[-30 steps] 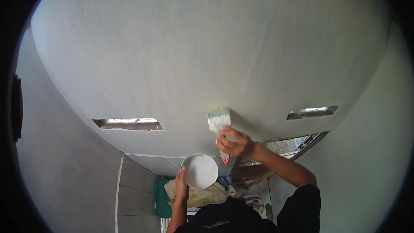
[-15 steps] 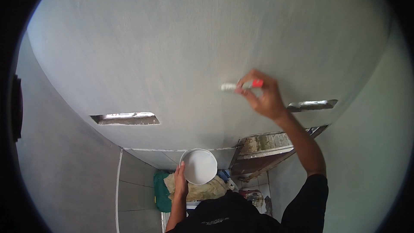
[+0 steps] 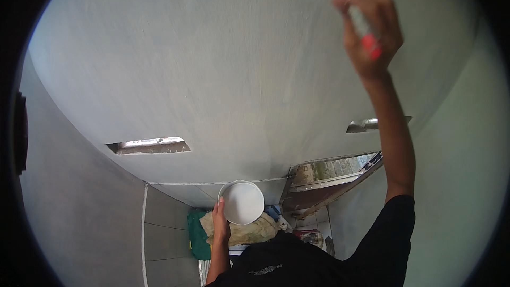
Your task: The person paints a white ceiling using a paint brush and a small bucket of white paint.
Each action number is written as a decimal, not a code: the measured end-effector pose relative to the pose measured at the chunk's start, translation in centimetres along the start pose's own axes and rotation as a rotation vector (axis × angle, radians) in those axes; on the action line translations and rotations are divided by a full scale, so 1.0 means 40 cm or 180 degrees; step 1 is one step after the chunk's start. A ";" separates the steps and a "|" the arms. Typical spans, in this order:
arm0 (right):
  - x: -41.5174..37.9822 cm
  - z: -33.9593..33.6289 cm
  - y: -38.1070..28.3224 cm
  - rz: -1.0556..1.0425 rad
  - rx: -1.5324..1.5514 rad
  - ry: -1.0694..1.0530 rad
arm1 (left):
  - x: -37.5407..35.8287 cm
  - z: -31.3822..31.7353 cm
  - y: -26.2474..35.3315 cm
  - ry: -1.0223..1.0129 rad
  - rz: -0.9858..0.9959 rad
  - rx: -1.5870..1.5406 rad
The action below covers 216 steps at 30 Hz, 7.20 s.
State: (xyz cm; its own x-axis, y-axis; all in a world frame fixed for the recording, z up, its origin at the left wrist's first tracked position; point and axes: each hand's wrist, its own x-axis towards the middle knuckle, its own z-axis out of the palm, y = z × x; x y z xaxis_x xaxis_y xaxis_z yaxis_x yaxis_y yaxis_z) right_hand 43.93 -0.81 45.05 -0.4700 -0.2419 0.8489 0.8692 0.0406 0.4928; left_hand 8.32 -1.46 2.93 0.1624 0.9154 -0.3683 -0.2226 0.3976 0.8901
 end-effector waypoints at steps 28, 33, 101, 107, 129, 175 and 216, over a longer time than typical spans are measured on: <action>-0.098 -0.056 -0.074 0.1409 0.2462 -0.2193 | 0.011 0.020 0.004 -0.0106 0.0022 0.0108; 0.105 -0.016 0.026 0.0114 0.1922 -0.1349 | 0.020 0.020 -0.003 -0.0139 -0.0029 0.0080; -0.317 -0.101 -0.259 0.3361 0.2487 -0.0929 | -0.007 0.023 0.016 0.0046 0.0063 0.0211; -0.177 -0.108 -0.114 0.2400 0.1733 -0.0335 | 0.002 -0.002 -0.002 -0.0073 -0.0069 0.0123; -0.541 -0.101 -0.504 0.2243 0.3256 -0.2555 | 0.004 -0.039 -0.019 0.0252 0.0085 0.0156; -0.317 -0.177 -1.007 0.4171 0.2436 -0.2846 | -0.045 -0.245 0.031 -0.0241 0.0190 0.0169; -0.416 -0.257 -1.122 0.5903 0.2336 -0.1608 | 0.009 -0.262 -0.032 0.0289 -0.0034 0.0057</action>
State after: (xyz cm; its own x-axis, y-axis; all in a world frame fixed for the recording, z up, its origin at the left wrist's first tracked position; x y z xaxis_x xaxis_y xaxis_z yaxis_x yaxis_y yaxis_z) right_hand 14.34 -8.55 6.85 0.6071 0.7628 0.2225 0.1067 0.1992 -0.9741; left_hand -1.41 -1.00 -1.15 0.0766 0.9133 -0.3999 -0.2040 0.4070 0.8904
